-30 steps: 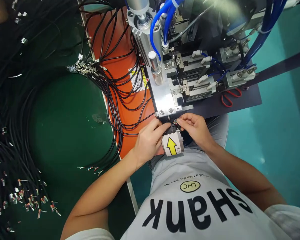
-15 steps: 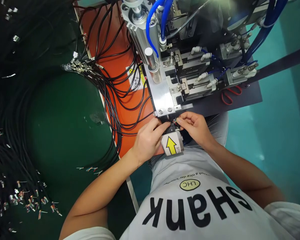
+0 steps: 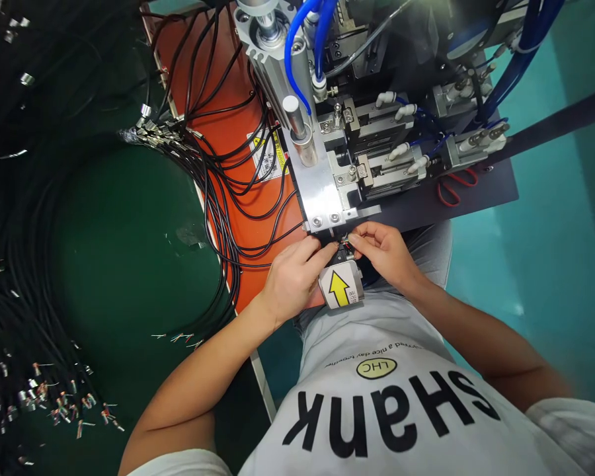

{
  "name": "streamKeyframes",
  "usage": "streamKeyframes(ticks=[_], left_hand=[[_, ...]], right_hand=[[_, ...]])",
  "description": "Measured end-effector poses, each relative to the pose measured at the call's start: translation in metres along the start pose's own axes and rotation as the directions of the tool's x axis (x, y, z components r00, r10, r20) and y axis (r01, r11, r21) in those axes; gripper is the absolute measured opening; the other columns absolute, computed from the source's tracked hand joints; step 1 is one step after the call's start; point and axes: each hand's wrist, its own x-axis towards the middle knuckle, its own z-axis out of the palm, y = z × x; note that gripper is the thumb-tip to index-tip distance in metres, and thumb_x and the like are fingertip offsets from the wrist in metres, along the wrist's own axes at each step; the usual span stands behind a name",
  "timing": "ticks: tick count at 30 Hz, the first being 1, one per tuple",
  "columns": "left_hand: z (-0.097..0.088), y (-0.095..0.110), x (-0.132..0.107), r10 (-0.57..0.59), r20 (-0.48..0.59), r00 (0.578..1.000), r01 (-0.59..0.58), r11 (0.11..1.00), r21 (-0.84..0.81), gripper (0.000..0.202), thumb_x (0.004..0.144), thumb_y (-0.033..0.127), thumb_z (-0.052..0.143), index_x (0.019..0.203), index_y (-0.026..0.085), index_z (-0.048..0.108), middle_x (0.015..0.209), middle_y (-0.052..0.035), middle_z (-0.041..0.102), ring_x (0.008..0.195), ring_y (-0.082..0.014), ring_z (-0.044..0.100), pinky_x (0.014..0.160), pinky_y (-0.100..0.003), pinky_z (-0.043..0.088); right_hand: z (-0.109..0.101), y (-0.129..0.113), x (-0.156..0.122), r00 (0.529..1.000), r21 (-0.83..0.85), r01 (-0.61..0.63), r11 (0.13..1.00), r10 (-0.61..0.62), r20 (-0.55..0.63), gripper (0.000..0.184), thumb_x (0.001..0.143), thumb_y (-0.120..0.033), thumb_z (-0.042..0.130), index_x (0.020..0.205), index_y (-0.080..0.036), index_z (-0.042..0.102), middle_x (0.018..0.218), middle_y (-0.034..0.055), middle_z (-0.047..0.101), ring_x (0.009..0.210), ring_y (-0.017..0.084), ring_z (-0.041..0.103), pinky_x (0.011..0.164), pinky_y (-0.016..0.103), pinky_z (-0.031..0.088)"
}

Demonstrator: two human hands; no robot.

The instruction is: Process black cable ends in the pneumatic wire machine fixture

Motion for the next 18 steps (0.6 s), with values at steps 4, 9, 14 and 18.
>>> streamKeyframes(ticks=[4,9,14,18], left_hand=[[-0.0009,-0.003,0.0021,0.052,0.022,0.998,-0.054,0.994,0.095,0.034,0.1,0.016,0.038,0.122,0.016,0.064,0.094,-0.0101,0.065,0.084,-0.0186,0.062,0.075,-0.032,0.054],[0.0013,-0.0074,0.0016,0.082,0.011,0.997,-0.082,0.991,0.105,0.035,0.099,0.016,0.04,0.123,0.017,0.065,0.098,-0.0109,0.068,0.089,-0.0198,0.065,0.077,-0.033,0.054],[0.0029,-0.0097,0.0012,0.114,-0.014,0.993,-0.112,0.991,0.079,0.034,0.098,0.014,0.041,0.122,0.016,0.065,0.101,-0.011,0.07,0.091,-0.0198,0.066,0.081,-0.033,0.055],[0.0026,-0.0096,0.0018,0.132,-0.032,0.991,-0.129,0.989,0.078,0.032,0.098,0.013,0.042,0.121,0.014,0.064,0.099,-0.011,0.07,0.089,-0.0193,0.065,0.078,-0.031,0.053]], right_hand=[[0.0,0.0011,0.0006,1.0,-0.07,-0.009,0.998,0.009,0.002,0.018,0.085,-0.037,0.069,0.082,-0.02,0.064,0.062,-0.0014,0.063,0.059,0.015,0.063,0.059,0.029,0.049],[0.0041,0.0022,-0.0024,0.993,-0.253,0.072,0.965,-0.094,-0.077,0.015,0.088,-0.036,0.064,0.083,-0.022,0.06,0.067,0.0001,0.064,0.06,0.016,0.064,0.058,0.028,0.05],[0.0049,0.0038,-0.003,0.993,-0.256,0.073,0.964,-0.094,-0.068,0.014,0.089,-0.035,0.062,0.082,-0.022,0.06,0.067,0.0002,0.065,0.059,0.016,0.064,0.057,0.029,0.05],[0.0029,0.0018,-0.0036,0.993,-0.284,0.076,0.956,-0.098,-0.065,0.014,0.088,-0.034,0.062,0.083,-0.022,0.061,0.067,0.0005,0.065,0.059,0.016,0.064,0.057,0.029,0.05]])
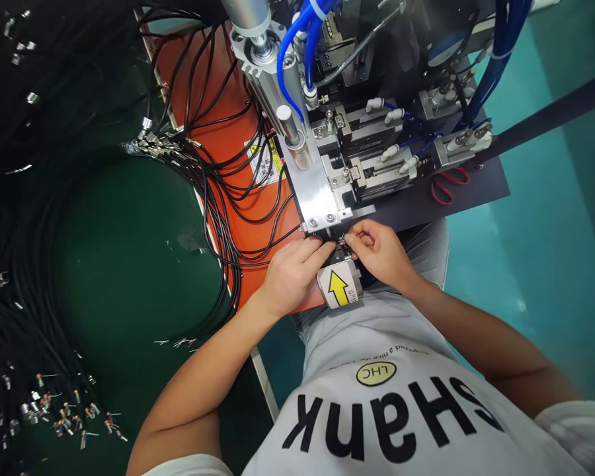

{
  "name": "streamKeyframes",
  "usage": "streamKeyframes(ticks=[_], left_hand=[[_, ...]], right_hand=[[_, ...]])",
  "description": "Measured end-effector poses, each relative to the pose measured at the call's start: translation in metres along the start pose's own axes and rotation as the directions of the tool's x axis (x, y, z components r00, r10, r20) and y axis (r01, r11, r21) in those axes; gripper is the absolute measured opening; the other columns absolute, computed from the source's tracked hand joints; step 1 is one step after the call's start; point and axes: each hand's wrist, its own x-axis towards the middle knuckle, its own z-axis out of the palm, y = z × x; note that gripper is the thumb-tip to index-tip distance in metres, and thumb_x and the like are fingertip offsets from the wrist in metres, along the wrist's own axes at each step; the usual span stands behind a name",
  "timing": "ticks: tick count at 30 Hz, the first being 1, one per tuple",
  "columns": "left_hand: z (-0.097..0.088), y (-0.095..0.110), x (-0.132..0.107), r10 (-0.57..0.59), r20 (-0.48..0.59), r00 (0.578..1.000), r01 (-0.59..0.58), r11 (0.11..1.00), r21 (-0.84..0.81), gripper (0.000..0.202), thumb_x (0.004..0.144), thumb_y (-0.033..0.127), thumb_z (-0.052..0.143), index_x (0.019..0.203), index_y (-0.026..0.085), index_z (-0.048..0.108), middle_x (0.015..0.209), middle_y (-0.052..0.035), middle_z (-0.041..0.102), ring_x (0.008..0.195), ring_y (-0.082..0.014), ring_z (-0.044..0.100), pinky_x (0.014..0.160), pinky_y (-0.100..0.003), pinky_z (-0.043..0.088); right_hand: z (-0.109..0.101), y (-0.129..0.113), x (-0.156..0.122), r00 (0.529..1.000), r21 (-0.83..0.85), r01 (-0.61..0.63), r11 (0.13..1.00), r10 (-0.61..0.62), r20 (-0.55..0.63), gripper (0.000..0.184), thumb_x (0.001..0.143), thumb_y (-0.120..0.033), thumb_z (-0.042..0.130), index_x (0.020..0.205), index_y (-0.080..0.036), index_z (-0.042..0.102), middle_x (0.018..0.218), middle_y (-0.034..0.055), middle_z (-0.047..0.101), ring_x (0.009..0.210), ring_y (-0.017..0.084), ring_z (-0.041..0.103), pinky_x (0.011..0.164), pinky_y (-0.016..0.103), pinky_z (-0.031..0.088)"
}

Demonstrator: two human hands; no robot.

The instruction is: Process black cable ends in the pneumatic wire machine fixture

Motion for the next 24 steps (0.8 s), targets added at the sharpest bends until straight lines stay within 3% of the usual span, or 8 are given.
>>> streamKeyframes(ticks=[4,11,15,17,19,22,24], left_hand=[[0.0,0.0,0.0,0.002,0.007,1.0,-0.002,1.0,-0.004,0.031,0.098,0.013,0.042,0.12,0.013,0.064,0.097,-0.0105,0.069,0.086,-0.0188,0.065,0.076,-0.03,0.052],[0.0,0.001,0.001,-0.016,0.001,1.0,0.016,1.0,-0.024,0.03,0.099,0.015,0.043,0.12,0.014,0.064,0.1,-0.0118,0.069,0.089,-0.0196,0.065,0.076,-0.032,0.053],[-0.001,0.003,0.002,-0.003,-0.002,1.0,0.003,1.0,0.018,0.029,0.099,0.015,0.042,0.118,0.013,0.064,0.096,-0.0109,0.069,0.086,-0.0192,0.065,0.075,-0.031,0.053],[-0.001,0.004,0.003,-0.001,0.004,1.0,0.001,0.999,0.04,0.029,0.099,0.014,0.042,0.118,0.013,0.064,0.095,-0.0104,0.069,0.085,-0.0191,0.065,0.074,-0.031,0.053],[-0.002,0.005,0.003,-0.007,0.009,1.0,0.006,0.999,0.047,0.03,0.099,0.014,0.042,0.118,0.014,0.064,0.094,-0.0097,0.069,0.085,-0.019,0.065,0.075,-0.031,0.053],[-0.002,0.006,0.003,-0.01,0.019,1.0,0.009,0.999,0.041,0.03,0.099,0.015,0.043,0.119,0.013,0.064,0.094,-0.0098,0.068,0.085,-0.0194,0.065,0.074,-0.031,0.053],[-0.002,0.007,0.003,-0.009,0.029,1.0,0.008,0.999,0.039,0.03,0.099,0.016,0.043,0.12,0.013,0.064,0.096,-0.0101,0.068,0.085,-0.0197,0.065,0.073,-0.032,0.053]], right_hand=[[-0.002,-0.005,0.001,1.0,-0.057,0.003,0.998,-0.003,-0.004,0.011,0.088,-0.032,0.063,0.083,-0.022,0.062,0.067,0.0009,0.065,0.06,0.017,0.064,0.057,0.029,0.049],[-0.001,0.003,-0.001,0.986,0.29,-0.142,0.947,0.11,0.123,0.027,0.086,-0.044,0.068,0.078,-0.018,0.064,0.064,-0.0016,0.06,0.056,0.012,0.056,0.061,0.028,0.047],[0.003,0.009,-0.018,0.986,0.301,-0.16,0.94,0.136,0.098,0.031,0.087,-0.05,0.066,0.087,-0.018,0.067,0.074,0.0009,0.065,0.06,0.013,0.057,0.062,0.028,0.047],[0.005,0.005,-0.025,0.998,0.164,-0.056,0.985,0.056,0.001,0.025,0.089,-0.044,0.065,0.089,-0.019,0.068,0.08,0.0019,0.067,0.062,0.013,0.057,0.063,0.029,0.047],[0.005,-0.004,-0.029,0.986,-0.125,0.112,0.986,-0.127,-0.112,0.018,0.092,-0.036,0.061,0.087,-0.02,0.068,0.083,0.0026,0.068,0.066,0.014,0.058,0.068,0.03,0.046],[0.0,-0.02,-0.03,0.92,-0.556,0.279,0.783,-0.383,-0.077,0.018,0.095,-0.026,0.055,0.087,-0.019,0.069,0.084,0.0039,0.067,0.069,0.015,0.057,0.072,0.032,0.041],[-0.005,-0.027,-0.026,0.904,-0.653,0.317,0.688,-0.427,-0.012,0.017,0.094,-0.023,0.053,0.087,-0.018,0.068,0.083,0.0042,0.067,0.067,0.015,0.055,0.071,0.033,0.039]])
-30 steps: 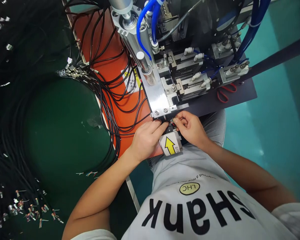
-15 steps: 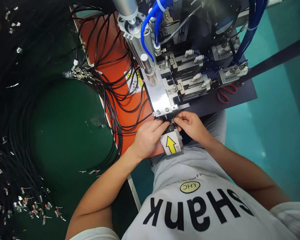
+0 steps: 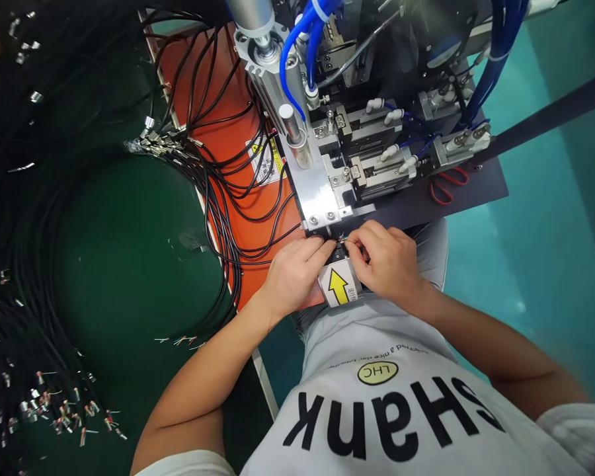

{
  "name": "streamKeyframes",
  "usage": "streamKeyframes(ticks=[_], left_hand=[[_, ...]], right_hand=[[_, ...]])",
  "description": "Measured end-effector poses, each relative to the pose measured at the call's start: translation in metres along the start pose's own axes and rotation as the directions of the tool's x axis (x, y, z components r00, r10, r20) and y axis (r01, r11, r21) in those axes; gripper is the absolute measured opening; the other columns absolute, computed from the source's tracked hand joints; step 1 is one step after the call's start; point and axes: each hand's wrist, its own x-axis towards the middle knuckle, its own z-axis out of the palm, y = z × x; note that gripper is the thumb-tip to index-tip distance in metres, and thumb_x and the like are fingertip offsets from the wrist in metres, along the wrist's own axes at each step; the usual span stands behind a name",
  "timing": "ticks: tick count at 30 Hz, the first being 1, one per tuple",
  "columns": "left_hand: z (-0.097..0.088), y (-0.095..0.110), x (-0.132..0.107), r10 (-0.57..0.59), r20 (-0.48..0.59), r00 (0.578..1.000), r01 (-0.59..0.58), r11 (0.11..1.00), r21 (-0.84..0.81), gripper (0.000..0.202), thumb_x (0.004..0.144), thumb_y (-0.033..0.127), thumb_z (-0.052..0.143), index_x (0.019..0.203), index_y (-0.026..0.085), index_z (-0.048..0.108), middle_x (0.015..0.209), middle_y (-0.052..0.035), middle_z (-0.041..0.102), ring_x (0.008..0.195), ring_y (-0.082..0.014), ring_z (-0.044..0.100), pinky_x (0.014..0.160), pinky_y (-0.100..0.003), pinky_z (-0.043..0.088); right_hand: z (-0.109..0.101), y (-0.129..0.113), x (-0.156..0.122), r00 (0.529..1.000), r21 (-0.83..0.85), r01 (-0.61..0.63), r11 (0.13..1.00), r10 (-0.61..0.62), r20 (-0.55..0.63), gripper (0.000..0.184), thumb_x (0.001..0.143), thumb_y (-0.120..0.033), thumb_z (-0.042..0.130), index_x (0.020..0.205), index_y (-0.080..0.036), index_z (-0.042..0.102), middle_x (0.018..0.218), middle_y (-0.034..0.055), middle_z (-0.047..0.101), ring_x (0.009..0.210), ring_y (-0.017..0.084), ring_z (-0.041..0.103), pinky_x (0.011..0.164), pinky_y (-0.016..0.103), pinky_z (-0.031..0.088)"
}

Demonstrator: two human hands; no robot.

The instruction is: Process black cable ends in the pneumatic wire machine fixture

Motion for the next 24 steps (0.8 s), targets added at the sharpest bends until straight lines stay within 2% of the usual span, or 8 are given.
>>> streamKeyframes(ticks=[2,4,7,9,13,17,21,24], left_hand=[[0.0,0.0,-0.001,-0.002,0.006,1.0,0.002,1.0,0.004,0.031,0.099,0.016,0.042,0.122,0.014,0.063,0.097,-0.0101,0.068,0.086,-0.0199,0.065,0.073,-0.032,0.053],[0.0,0.0,-0.001,-0.001,0.006,1.0,0.001,1.0,0.01,0.032,0.099,0.015,0.041,0.122,0.014,0.063,0.097,-0.0103,0.068,0.087,-0.0199,0.065,0.073,-0.032,0.053],[0.0,0.0,-0.001,0.012,0.006,1.0,-0.012,1.0,0.019,0.032,0.099,0.014,0.041,0.121,0.012,0.063,0.096,-0.0108,0.068,0.086,-0.0199,0.065,0.073,-0.032,0.053],[0.0,0.0,-0.001,0.014,0.01,1.0,-0.014,0.999,0.031,0.031,0.099,0.014,0.041,0.121,0.012,0.063,0.096,-0.0108,0.068,0.086,-0.0197,0.065,0.073,-0.032,0.053],[0.0,0.001,-0.001,0.014,0.028,1.0,-0.015,0.998,0.055,0.031,0.099,0.015,0.041,0.121,0.013,0.063,0.098,-0.0111,0.069,0.086,-0.0193,0.064,0.072,-0.032,0.052],[0.0,0.001,-0.001,0.013,0.025,1.0,-0.015,0.998,0.059,0.031,0.099,0.014,0.041,0.121,0.012,0.062,0.097,-0.0107,0.069,0.086,-0.0194,0.064,0.073,-0.032,0.052],[-0.001,0.001,-0.002,0.006,0.037,0.999,-0.008,0.999,0.052,0.031,0.099,0.015,0.041,0.123,0.015,0.061,0.097,-0.0098,0.069,0.084,-0.0189,0.064,0.072,-0.032,0.051],[-0.001,0.001,-0.002,0.019,0.042,0.999,-0.021,0.999,0.041,0.029,0.099,0.015,0.04,0.119,0.013,0.062,0.098,-0.011,0.069,0.086,-0.0197,0.064,0.074,-0.032,0.052]], right_hand=[[-0.001,0.005,0.005,0.999,0.074,-0.03,0.997,0.028,0.041,0.016,0.093,-0.023,0.054,0.084,-0.018,0.067,0.083,0.0039,0.066,0.065,0.014,0.054,0.068,0.032,0.039],[0.002,0.015,0.01,0.984,0.31,-0.155,0.938,0.119,0.133,0.014,0.092,-0.026,0.057,0.082,-0.018,0.065,0.081,0.0029,0.064,0.064,0.013,0.054,0.063,0.03,0.04],[0.011,0.029,0.013,0.905,0.614,-0.405,0.678,0.198,0.377,0.018,0.089,-0.035,0.062,0.082,-0.018,0.063,0.071,0.0005,0.061,0.057,0.012,0.053,0.056,0.028,0.041],[0.014,0.032,0.013,0.875,0.637,-0.469,0.612,0.224,0.429,0.023,0.088,-0.04,0.064,0.082,-0.018,0.063,0.066,-0.001,0.058,0.051,0.011,0.049,0.053,0.027,0.039],[0.015,0.022,0.01,0.963,0.501,-0.27,0.822,0.243,0.119,0.02,0.087,-0.038,0.068,0.091,-0.019,0.069,0.082,0.0024,0.065,0.054,0.01,0.051,0.058,0.029,0.043],[0.018,0.012,0.008,0.989,0.411,-0.078,0.908,0.122,-0.082,0.007,0.089,-0.025,0.063,0.086,-0.02,0.067,0.084,0.0024,0.065,0.059,0.011,0.053,0.065,0.029,0.046],[0.026,0.014,0.006,0.989,0.394,-0.034,0.918,0.089,-0.12,0.008,0.091,-0.025,0.061,0.085,-0.021,0.064,0.084,0.0028,0.063,0.064,0.012,0.054,0.063,0.028,0.044],[0.033,0.018,0.006,0.971,0.553,-0.218,0.804,0.234,0.044,0.013,0.092,-0.03,0.059,0.084,-0.021,0.059,0.076,-0.0004,0.059,0.055,0.01,0.049,0.055,0.027,0.041]])
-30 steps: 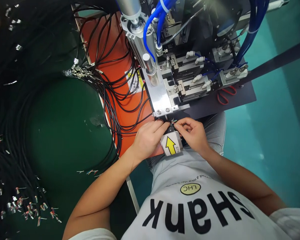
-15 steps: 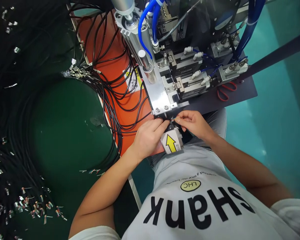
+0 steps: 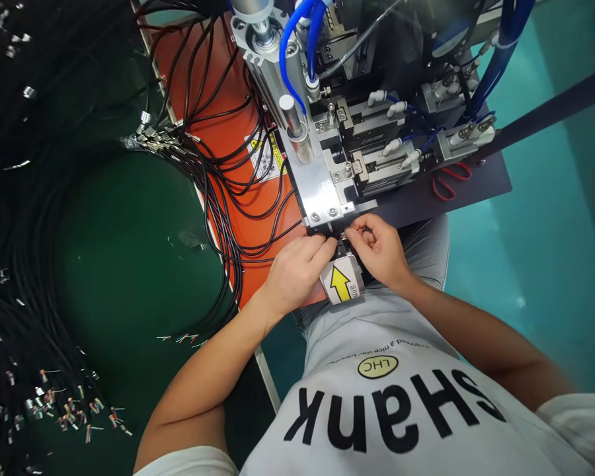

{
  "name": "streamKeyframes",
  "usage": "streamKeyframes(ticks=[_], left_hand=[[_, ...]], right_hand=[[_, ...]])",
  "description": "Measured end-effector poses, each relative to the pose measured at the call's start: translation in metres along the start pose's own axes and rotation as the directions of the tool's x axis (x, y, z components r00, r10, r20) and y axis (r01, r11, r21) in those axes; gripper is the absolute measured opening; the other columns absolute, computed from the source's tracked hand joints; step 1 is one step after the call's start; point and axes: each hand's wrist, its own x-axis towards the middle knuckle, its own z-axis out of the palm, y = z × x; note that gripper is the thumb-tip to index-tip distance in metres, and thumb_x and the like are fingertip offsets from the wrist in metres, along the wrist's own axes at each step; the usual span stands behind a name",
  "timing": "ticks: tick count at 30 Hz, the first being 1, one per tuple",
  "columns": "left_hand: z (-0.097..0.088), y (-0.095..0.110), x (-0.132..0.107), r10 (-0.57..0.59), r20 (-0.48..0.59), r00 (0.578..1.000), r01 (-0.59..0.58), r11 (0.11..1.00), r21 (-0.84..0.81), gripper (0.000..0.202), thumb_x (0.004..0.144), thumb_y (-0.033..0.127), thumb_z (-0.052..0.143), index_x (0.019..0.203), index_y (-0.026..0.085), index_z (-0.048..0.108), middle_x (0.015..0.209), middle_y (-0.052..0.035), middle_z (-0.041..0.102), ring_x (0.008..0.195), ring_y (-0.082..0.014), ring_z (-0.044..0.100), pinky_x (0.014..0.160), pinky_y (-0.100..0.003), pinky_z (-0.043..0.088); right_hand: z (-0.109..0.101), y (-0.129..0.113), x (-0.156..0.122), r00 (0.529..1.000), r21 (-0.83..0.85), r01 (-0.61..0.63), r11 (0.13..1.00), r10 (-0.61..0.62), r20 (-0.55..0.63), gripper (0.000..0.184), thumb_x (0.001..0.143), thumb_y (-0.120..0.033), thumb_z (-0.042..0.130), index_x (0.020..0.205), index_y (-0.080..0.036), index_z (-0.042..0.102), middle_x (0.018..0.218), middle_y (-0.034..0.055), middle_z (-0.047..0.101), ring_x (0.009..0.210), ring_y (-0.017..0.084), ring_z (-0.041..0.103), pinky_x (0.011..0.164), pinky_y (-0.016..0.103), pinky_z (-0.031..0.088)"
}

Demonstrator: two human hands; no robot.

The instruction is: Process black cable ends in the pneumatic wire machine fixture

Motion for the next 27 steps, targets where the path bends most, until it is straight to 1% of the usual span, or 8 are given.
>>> streamKeyframes(ticks=[3,10,14,17,19,22,25,27], left_hand=[[-0.001,0.0,0.001,-0.006,0.002,1.0,0.006,1.0,-0.019,0.027,0.099,0.014,0.041,0.116,0.011,0.062,0.098,-0.0116,0.068,0.089,-0.0206,0.064,0.077,-0.033,0.054],[-0.003,0.0,0.003,-0.041,0.021,0.999,0.042,0.998,-0.053,0.028,0.098,0.012,0.042,0.117,0.012,0.062,0.097,-0.011,0.068,0.088,-0.0204,0.064,0.076,-0.032,0.055],[-0.003,0.0,0.003,-0.034,0.025,0.999,0.036,0.998,-0.047,0.029,0.098,0.011,0.041,0.118,0.011,0.062,0.099,-0.0117,0.069,0.09,-0.0209,0.065,0.081,-0.034,0.056],[-0.003,0.001,0.002,-0.059,0.046,0.997,0.062,0.996,-0.065,0.032,0.098,0.012,0.04,0.122,0.014,0.061,0.102,-0.012,0.069,0.093,-0.0211,0.066,0.083,-0.035,0.056],[-0.003,0.002,0.002,-0.082,0.056,0.995,0.086,0.993,-0.078,0.033,0.098,0.012,0.04,0.123,0.015,0.061,0.103,-0.012,0.068,0.094,-0.0212,0.066,0.083,-0.035,0.056],[-0.003,0.002,0.002,-0.092,0.057,0.994,0.097,0.991,-0.091,0.032,0.098,0.012,0.04,0.122,0.014,0.062,0.102,-0.0118,0.068,0.093,-0.021,0.066,0.082,-0.034,0.056],[-0.003,0.001,0.002,-0.085,0.042,0.995,0.089,0.992,-0.095,0.03,0.098,0.012,0.041,0.12,0.014,0.062,0.103,-0.0118,0.068,0.093,-0.0208,0.065,0.081,-0.033,0.054],[-0.003,0.002,0.002,-0.08,0.026,0.996,0.082,0.993,-0.083,0.029,0.098,0.012,0.042,0.119,0.013,0.062,0.103,-0.0117,0.068,0.092,-0.0205,0.064,0.079,-0.032,0.052]], right_hand=[[0.001,0.002,0.002,0.986,0.122,-0.147,0.982,0.136,0.1,0.015,0.094,-0.033,0.057,0.085,-0.02,0.057,0.068,-0.0034,0.054,0.049,0.009,0.043,0.048,0.025,0.035],[-0.004,-0.009,-0.001,0.979,-0.183,0.186,0.965,-0.198,-0.049,0.008,0.091,-0.021,0.056,0.084,-0.02,0.058,0.082,0.002,0.059,0.068,0.013,0.053,0.068,0.03,0.043],[0.001,-0.004,0.003,0.997,-0.013,-0.072,0.997,0.072,0.0,0.013,0.091,-0.03,0.059,0.083,-0.021,0.058,0.072,-0.0003,0.056,0.056,0.012,0.047,0.055,0.027,0.039],[0.001,0.001,0.012,0.936,0.231,-0.342,0.911,0.308,0.173,0.018,0.09,-0.034,0.061,0.08,-0.02,0.059,0.067,-0.0011,0.055,0.051,0.01,0.043,0.047,0.025,0.034],[-0.004,0.001,0.014,0.902,0.277,-0.411,0.868,0.344,0.26,0.019,0.088,-0.035,0.063,0.079,-0.018,0.061,0.071,0.0004,0.059,0.05,0.009,0.043,0.046,0.025,0.035],[-0.014,-0.002,0.006,0.967,0.109,-0.204,0.973,0.184,0.174,0.018,0.091,-0.035,0.061,0.098,-0.02,0.068,0.091,0.0049,0.067,0.058,0.012,0.053,0.056,0.028,0.045],[-0.02,-0.002,-0.008,0.994,-0.1,0.085,0.991,-0.077,0.078,0.023,0.096,-0.029,0.053,0.112,-0.025,0.07,0.108,0.0077,0.068,0.089,0.02,0.064,0.077,0.034,0.05],[-0.02,0.001,-0.012,0.996,-0.099,0.082,0.992,-0.077,0.054,0.022,0.097,-0.03,0.053,0.109,-0.025,0.07,0.106,0.0074,0.068,0.091,0.021,0.064,0.077,0.034,0.05]])
